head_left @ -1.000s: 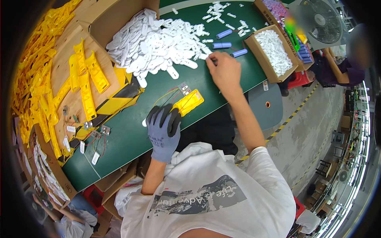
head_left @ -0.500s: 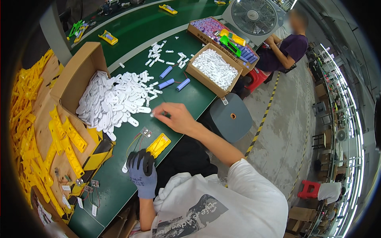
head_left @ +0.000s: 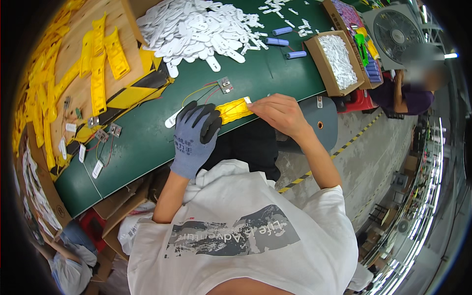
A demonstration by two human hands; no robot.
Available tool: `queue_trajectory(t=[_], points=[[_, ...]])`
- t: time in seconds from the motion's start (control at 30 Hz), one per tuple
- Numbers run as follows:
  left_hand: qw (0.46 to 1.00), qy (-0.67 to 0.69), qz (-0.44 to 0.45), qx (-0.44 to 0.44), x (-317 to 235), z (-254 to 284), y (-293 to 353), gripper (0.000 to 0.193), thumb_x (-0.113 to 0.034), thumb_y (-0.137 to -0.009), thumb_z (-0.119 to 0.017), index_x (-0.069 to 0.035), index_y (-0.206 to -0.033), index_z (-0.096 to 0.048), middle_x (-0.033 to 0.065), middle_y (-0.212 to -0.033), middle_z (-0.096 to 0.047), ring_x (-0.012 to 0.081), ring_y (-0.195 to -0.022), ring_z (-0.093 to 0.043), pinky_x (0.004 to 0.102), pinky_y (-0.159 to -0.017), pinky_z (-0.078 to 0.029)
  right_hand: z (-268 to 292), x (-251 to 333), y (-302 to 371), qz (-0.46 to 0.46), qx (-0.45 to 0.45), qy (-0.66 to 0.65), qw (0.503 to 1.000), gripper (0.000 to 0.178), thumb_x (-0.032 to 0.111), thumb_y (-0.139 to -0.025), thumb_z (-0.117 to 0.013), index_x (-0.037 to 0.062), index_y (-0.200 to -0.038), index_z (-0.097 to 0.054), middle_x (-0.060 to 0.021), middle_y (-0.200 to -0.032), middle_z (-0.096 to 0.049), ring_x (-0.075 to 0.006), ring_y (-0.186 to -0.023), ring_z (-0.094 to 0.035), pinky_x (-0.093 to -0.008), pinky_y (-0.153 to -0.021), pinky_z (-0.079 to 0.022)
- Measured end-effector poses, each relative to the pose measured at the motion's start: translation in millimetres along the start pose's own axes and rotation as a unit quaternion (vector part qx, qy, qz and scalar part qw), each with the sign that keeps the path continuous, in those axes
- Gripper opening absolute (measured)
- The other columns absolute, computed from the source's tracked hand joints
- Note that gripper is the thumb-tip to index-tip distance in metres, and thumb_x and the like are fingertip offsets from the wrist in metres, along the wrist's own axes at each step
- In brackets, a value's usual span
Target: The person assembles a yellow flashlight by hand, combining a flashlight casing, a circuit board, a battery, wiring, and white components.
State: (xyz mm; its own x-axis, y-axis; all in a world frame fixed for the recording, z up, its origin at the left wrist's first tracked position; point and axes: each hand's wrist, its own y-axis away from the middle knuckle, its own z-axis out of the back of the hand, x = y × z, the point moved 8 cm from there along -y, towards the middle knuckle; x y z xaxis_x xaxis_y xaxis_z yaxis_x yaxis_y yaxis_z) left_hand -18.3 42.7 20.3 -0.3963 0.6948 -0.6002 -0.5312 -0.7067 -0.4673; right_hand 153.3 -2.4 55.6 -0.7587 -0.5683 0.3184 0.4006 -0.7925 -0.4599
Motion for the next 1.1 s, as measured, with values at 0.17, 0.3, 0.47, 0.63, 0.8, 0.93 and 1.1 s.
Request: queue_trajectory(t=[0.17, 0.3, 0.47, 0.63, 0.8, 0.93, 1.1], points=[[0.999, 0.018, 0.025, -0.009, -0.2, 3.2, 4.7, 0.030, -0.008, -0.071, -0.071, -0.012, -0.100, -0.064, 0.0066, -0.108, -0.064, 0.0320, -0.103, -0.057, 0.0433, -0.095, -0.043, -0.8, 7.5, 0.1, 0.038, 0.021, 0.031, 0.999, 0.016, 0.007, -0.074, -0.065, 0.0049, -0.090, -0.067, -0.0027, -0.085, -0.069, -0.0165, -0.077, -0.065, -0.0276, -0.062, -0.050], [1.000, 0.013, 0.019, 0.000, -4.8, 6.8, 3.4, 0.028, -0.008, -0.072, -0.071, -0.011, -0.099, -0.063, 0.0069, -0.106, -0.064, 0.0297, -0.100, -0.058, 0.0437, -0.095, -0.043, -2.7, 11.9, 6.2, 0.040, 0.027, 0.040, 0.998, 0.019, 0.007, -0.073, -0.065, 0.0037, -0.091, -0.066, -0.0040, -0.087, -0.069, -0.0156, -0.079, -0.065, -0.0273, -0.063, -0.050], [1.000, 0.008, 0.004, 0.004, -0.7, 4.7, 6.0, 0.028, -0.009, -0.073, -0.071, -0.012, -0.100, -0.061, 0.0063, -0.107, -0.063, 0.0275, -0.100, -0.059, 0.0437, -0.095, -0.042, -13.8, 20.5, 0.8, 0.010, 0.097, 0.149, 0.984, 0.025, 0.019, -0.080, -0.067, 0.0040, -0.099, -0.065, -0.0053, -0.088, -0.068, -0.0158, -0.086, -0.064, -0.0296, -0.076, -0.049], [1.000, 0.014, 0.014, 0.015, 2.7, 1.0, 8.3, 0.028, -0.008, -0.073, -0.070, -0.011, -0.100, -0.061, 0.0058, -0.108, -0.063, 0.0282, -0.102, -0.058, 0.0437, -0.096, -0.041, -15.1, 25.7, 2.4, -0.068, 0.146, 0.139, 0.977, 0.038, 0.024, -0.079, -0.071, 0.0076, -0.112, -0.063, -0.0073, -0.097, -0.068, -0.0216, -0.087, -0.063, -0.0341, -0.083, -0.048], [1.000, 0.010, 0.011, 0.009, -1.2, -0.6, 8.2, 0.028, -0.009, -0.074, -0.070, -0.011, -0.100, -0.061, 0.0064, -0.109, -0.063, 0.0288, -0.103, -0.057, 0.0440, -0.096, -0.041, 52.2, -82.1, -11.7, -0.198, 0.056, 0.160, 0.965, 0.031, 0.020, -0.080, -0.069, 0.0095, -0.109, -0.063, -0.0106, -0.089, -0.065, -0.0287, -0.085, -0.062, -0.0377, -0.080, -0.049], [1.000, 0.004, 0.013, 0.010, 1.2, -3.0, 8.2, 0.027, -0.010, -0.074, -0.070, -0.011, -0.100, -0.061, 0.0068, -0.109, -0.062, 0.0301, -0.103, -0.057, 0.0444, -0.096, -0.041, 46.2, -138.7, -17.5, -0.114, 0.097, 0.257, 0.955, 0.024, 0.019, -0.083, -0.066, 0.0075, -0.103, -0.064, -0.0112, -0.087, -0.065, -0.0316, -0.079, -0.063, -0.0399, -0.073, -0.051], [1.000, -0.005, 0.011, 0.002, -0.7, -0.4, 7.5, 0.026, -0.010, -0.074, -0.070, -0.010, -0.098, -0.061, 0.0082, -0.107, -0.062, 0.0313, -0.101, -0.057, 0.0444, -0.096, -0.041, 45.0, -154.7, -12.3, -0.155, 0.223, 0.222, 0.937, 0.024, 0.025, -0.085, -0.065, 0.0033, -0.097, -0.063, -0.0152, -0.086, -0.066, -0.0349, -0.081, -0.062, -0.0418, -0.073, -0.050]])
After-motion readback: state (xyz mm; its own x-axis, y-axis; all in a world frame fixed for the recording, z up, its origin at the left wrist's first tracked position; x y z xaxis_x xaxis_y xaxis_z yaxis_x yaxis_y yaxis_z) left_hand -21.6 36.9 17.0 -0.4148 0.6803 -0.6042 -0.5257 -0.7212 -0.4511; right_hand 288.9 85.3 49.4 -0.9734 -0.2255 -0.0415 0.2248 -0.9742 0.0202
